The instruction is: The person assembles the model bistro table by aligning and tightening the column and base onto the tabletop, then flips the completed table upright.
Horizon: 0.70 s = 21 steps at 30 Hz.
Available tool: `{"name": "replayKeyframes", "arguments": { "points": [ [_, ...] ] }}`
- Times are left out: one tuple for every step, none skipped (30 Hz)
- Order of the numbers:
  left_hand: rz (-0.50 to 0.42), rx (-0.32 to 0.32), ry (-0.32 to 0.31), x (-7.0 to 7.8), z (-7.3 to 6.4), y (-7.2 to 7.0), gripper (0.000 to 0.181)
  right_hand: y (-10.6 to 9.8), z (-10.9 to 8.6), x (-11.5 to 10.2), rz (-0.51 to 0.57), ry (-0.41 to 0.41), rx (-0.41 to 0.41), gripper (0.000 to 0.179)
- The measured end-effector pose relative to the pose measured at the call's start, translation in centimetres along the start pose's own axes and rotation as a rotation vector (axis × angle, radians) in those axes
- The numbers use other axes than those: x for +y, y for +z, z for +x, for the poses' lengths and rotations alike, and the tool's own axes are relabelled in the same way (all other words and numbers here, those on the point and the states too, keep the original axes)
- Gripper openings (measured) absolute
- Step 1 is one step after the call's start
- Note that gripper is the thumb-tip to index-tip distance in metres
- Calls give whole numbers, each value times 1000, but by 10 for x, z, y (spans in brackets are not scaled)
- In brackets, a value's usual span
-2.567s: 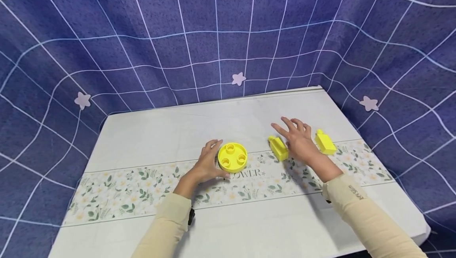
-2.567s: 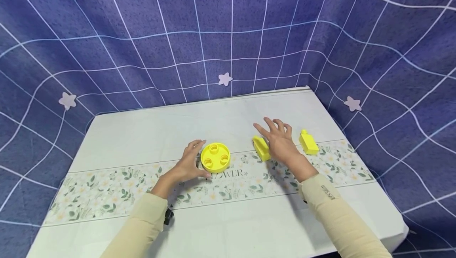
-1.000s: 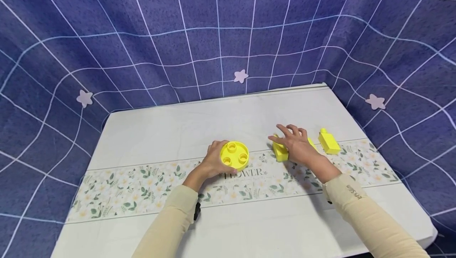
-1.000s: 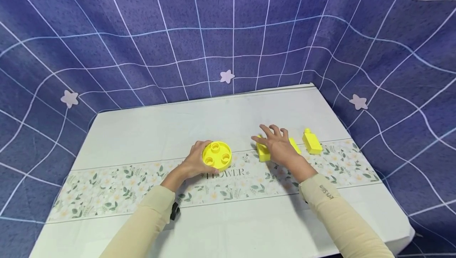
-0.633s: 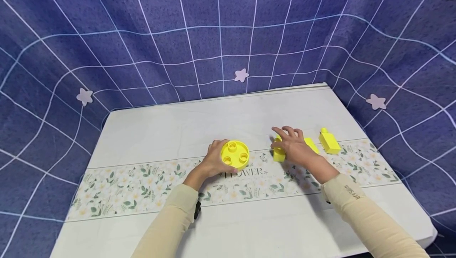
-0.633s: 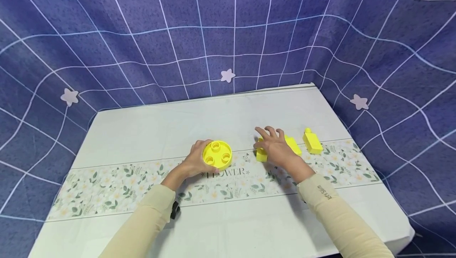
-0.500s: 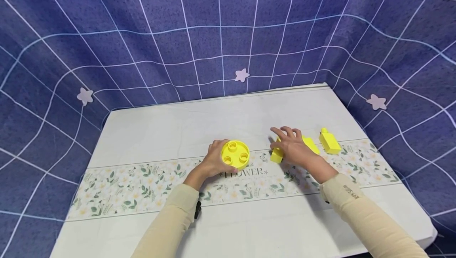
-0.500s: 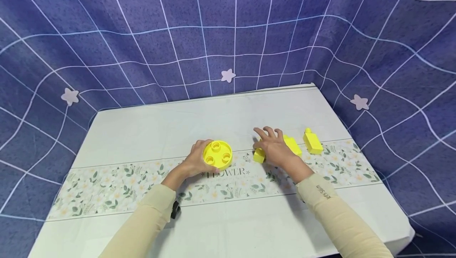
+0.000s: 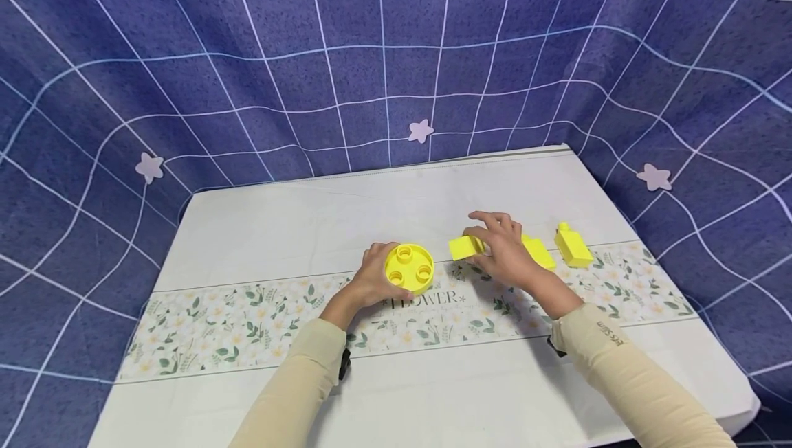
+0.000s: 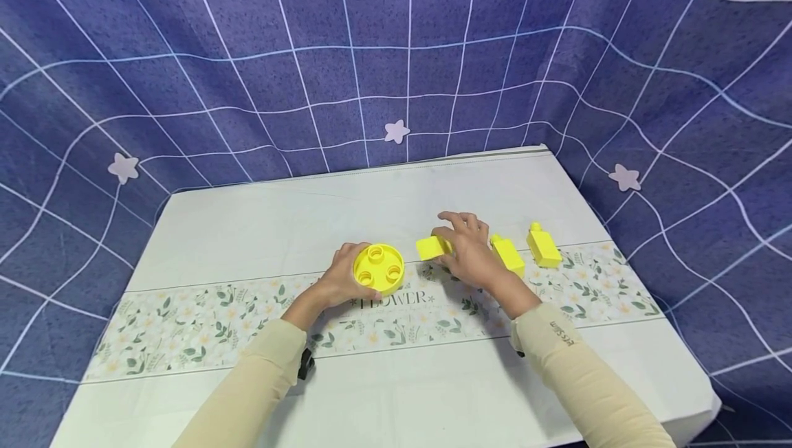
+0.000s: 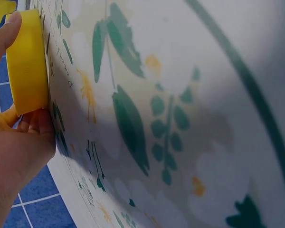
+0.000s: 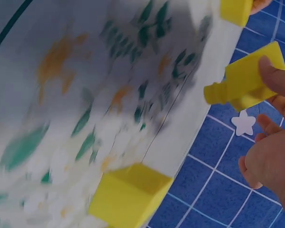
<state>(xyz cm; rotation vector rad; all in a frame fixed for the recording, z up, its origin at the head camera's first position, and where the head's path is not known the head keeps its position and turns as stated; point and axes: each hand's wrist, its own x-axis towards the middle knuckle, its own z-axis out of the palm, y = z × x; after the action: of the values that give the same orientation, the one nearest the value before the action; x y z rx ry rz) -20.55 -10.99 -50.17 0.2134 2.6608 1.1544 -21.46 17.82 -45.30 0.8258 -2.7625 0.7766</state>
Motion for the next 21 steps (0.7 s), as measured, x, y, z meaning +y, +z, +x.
{"name": "replayKeyframes", "arguments": {
  "points": [
    [3, -1, 0, 0, 0, 0, 107, 0, 1, -2, 52, 19, 16, 44],
    [2, -2, 3, 0, 0, 0, 107, 0, 2, -3, 109, 37, 31, 44],
    [3, -1, 5, 0, 0, 0, 107, 0, 3, -5, 167, 55, 43, 45],
    [4, -1, 8, 0, 0, 0, 107, 1, 4, -6, 220, 73, 52, 45],
    [6, 0, 11, 0, 0, 0, 107, 2, 5, -7, 274, 95, 56, 44],
    [11, 0, 12, 0, 0, 0, 107, 3, 6, -9, 330, 115, 62, 43],
    [10, 1, 17, 0, 0, -1, 108, 3, 6, -10, 384, 134, 67, 43],
    [8, 2, 19, 0, 0, -1, 108, 2, 7, -15, 445, 151, 69, 42],
    [9, 3, 19, 0, -1, -1, 108, 3, 7, -17, 493, 169, 71, 41],
    [10, 3, 19, 0, -1, -1, 108, 4, 7, -18, 537, 189, 71, 41],
    [8, 3, 19, 0, -1, -1, 108, 4, 7, -20, 573, 203, 70, 41],
    [6, 3, 16, 0, -1, -1, 108, 5, 7, -21, 604, 212, 70, 41],
    [5, 2, 13, 0, -1, -1, 108, 6, 7, -23, 629, 219, 66, 41],
    [6, 2, 9, 1, -1, -1, 108, 7, 8, -24, 651, 226, 62, 42],
    [5, 1, 7, 0, 0, 0, 107, 10, 8, -22, 662, 235, 59, 42],
    [5, 1, 5, 0, 0, 0, 107, 11, 8, -23, 671, 243, 57, 43],
    [4, 2, 4, 1, 0, 0, 107, 13, 8, -24, 679, 245, 55, 44],
    [5, 2, 2, 1, 0, 0, 107, 14, 8, -25, 693, 251, 54, 44],
    [3, 3, 3, 1, 0, 0, 107, 15, 7, -27, 702, 257, 52, 44],
    [-1, 2, 3, 1, 0, 0, 106, 17, 7, -28, 711, 265, 50, 44],
    [-5, 1, 3, 1, 0, 0, 106, 18, 7, -30, 717, 270, 49, 44]
  ]
}}
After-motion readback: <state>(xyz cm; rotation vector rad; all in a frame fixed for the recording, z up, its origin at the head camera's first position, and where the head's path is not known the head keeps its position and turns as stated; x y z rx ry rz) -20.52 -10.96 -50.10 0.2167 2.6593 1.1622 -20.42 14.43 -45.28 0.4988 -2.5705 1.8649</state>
